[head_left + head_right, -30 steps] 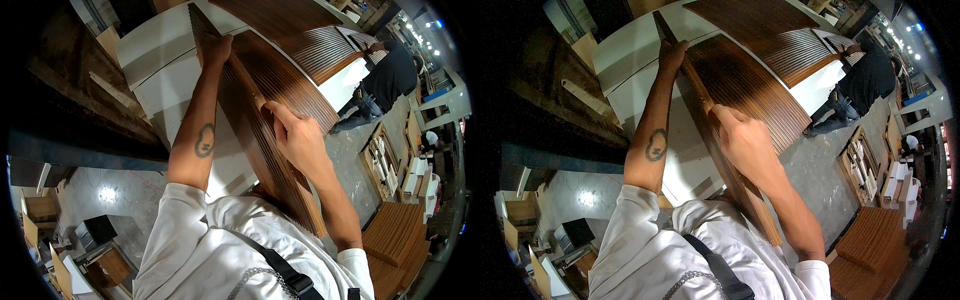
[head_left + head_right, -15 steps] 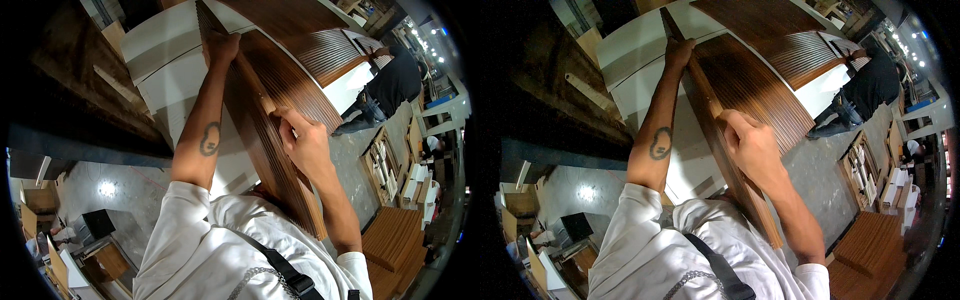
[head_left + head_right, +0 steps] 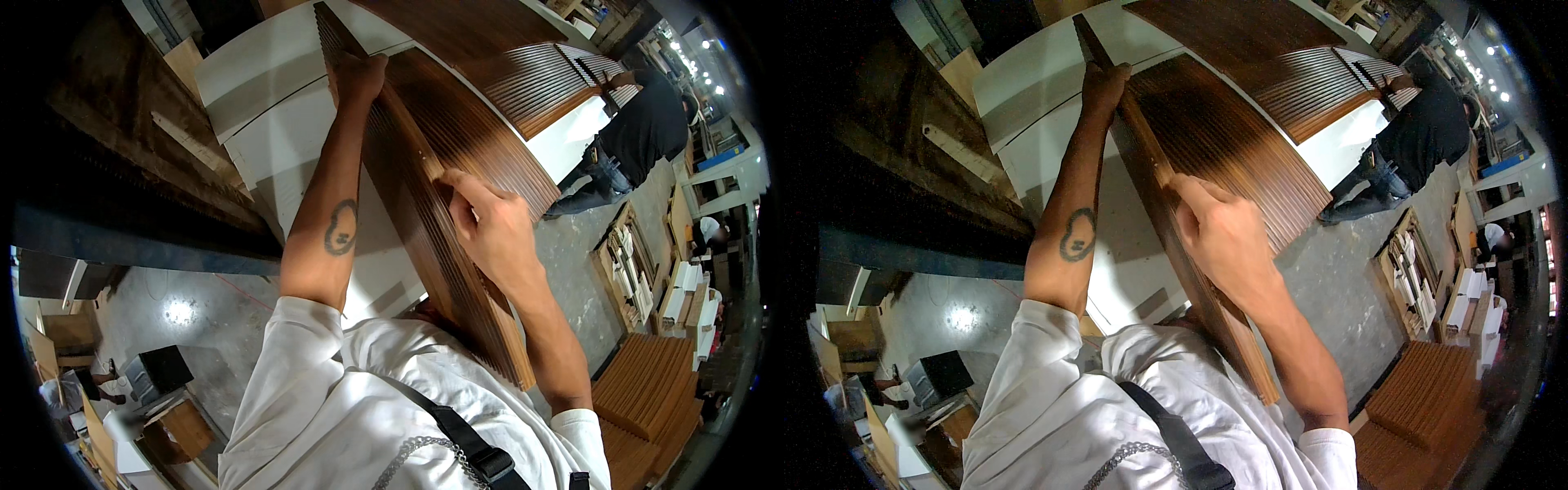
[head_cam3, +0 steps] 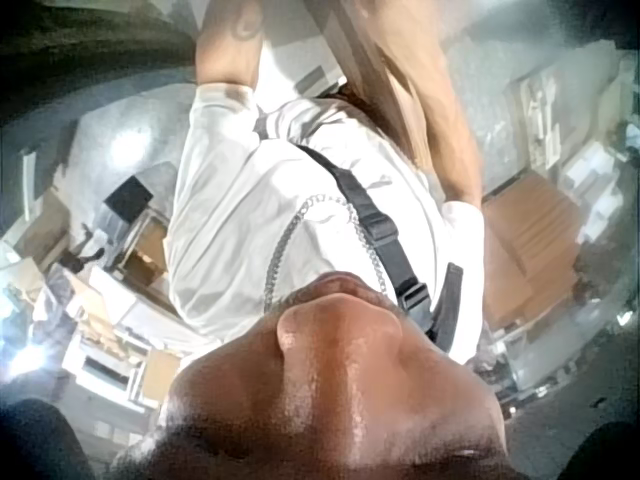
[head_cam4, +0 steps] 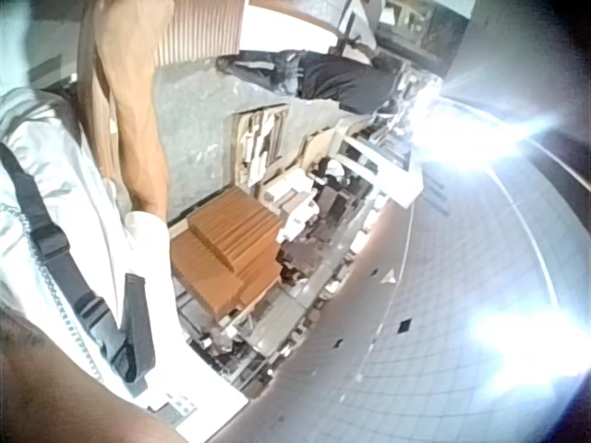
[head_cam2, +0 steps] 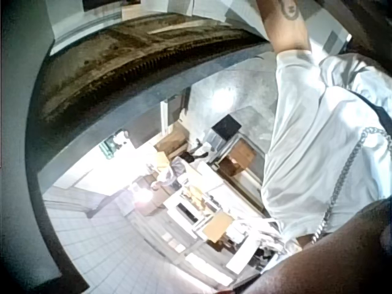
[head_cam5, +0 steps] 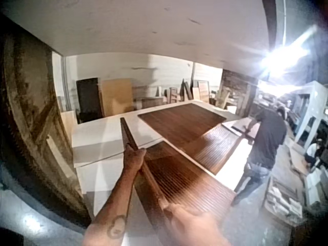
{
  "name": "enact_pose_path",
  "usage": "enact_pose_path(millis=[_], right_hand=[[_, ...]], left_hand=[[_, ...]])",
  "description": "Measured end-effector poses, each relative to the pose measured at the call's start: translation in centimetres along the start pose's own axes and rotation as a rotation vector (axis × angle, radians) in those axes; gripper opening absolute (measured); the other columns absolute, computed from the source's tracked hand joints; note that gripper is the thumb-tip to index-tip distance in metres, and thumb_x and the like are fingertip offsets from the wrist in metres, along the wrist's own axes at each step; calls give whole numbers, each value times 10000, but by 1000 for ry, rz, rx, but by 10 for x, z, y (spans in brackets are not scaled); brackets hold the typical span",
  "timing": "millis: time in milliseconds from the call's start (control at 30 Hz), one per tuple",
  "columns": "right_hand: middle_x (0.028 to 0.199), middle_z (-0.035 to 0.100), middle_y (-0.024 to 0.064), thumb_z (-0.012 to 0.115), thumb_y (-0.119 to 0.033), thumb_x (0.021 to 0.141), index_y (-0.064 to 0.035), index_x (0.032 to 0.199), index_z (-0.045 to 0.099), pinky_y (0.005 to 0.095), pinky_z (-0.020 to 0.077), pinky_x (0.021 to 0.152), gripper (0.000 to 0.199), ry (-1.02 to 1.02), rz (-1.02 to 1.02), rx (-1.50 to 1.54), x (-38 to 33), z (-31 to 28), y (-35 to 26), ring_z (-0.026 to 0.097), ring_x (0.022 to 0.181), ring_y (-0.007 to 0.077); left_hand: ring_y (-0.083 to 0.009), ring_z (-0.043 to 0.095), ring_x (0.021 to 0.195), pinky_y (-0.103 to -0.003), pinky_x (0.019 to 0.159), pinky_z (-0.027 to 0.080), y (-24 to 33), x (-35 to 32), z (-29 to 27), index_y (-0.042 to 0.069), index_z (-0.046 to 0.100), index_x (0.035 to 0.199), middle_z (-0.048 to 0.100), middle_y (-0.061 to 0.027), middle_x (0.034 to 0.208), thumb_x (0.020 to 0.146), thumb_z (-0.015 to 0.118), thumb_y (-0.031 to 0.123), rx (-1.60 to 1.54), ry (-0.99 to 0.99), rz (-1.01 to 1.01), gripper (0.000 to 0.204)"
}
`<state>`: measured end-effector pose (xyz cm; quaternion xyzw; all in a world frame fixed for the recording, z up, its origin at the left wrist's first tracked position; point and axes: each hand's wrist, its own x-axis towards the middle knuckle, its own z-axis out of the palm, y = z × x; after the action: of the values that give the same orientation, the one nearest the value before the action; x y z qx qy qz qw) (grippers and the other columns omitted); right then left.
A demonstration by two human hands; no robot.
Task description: The person sands a long, grooved wooden plank using a sanding block held in their right hand. They move the block along the length of the plank, flip it over to sand the other side, and inspect the surface with their hands.
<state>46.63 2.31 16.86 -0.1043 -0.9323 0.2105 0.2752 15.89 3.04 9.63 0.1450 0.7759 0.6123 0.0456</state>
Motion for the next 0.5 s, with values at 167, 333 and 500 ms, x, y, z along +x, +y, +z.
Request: enact_pose_path(millis=[167, 333, 500], right_hand=[[994, 715, 212, 678, -146, 895, -35, 1296, 600, 372, 568, 779, 424, -147, 289, 382, -29, -18, 4, 716, 863, 356], [1117, 678, 266, 665, -220, 924, -11, 1515, 353, 373, 517, 924, 701, -366, 381, 442, -78, -41, -6, 692, 1056, 357], [1264, 603, 318, 625, -141, 916, 45, 1538, 265, 386, 465, 1011, 743, -521, 619, 737, -78, -50, -8, 639, 1154, 386]], left_hand=[[-412, 471, 1342, -468, 1091, 400, 8, -2, -9, -156, 397, 1396, 435, -337, 1454, 837, 649, 373, 115, -28, 36, 810], [-401, 347, 1443, -441, 1174, 300, -2, -61, -13, -74, 133, 1564, 313, -323, 1540, 886, 666, 466, -2, -85, 188, 1018], [-353, 255, 1480, -413, 1204, 244, 37, -205, -65, -75, -6, 1569, 185, -276, 1614, 940, 643, 341, -366, -583, 123, 995]])
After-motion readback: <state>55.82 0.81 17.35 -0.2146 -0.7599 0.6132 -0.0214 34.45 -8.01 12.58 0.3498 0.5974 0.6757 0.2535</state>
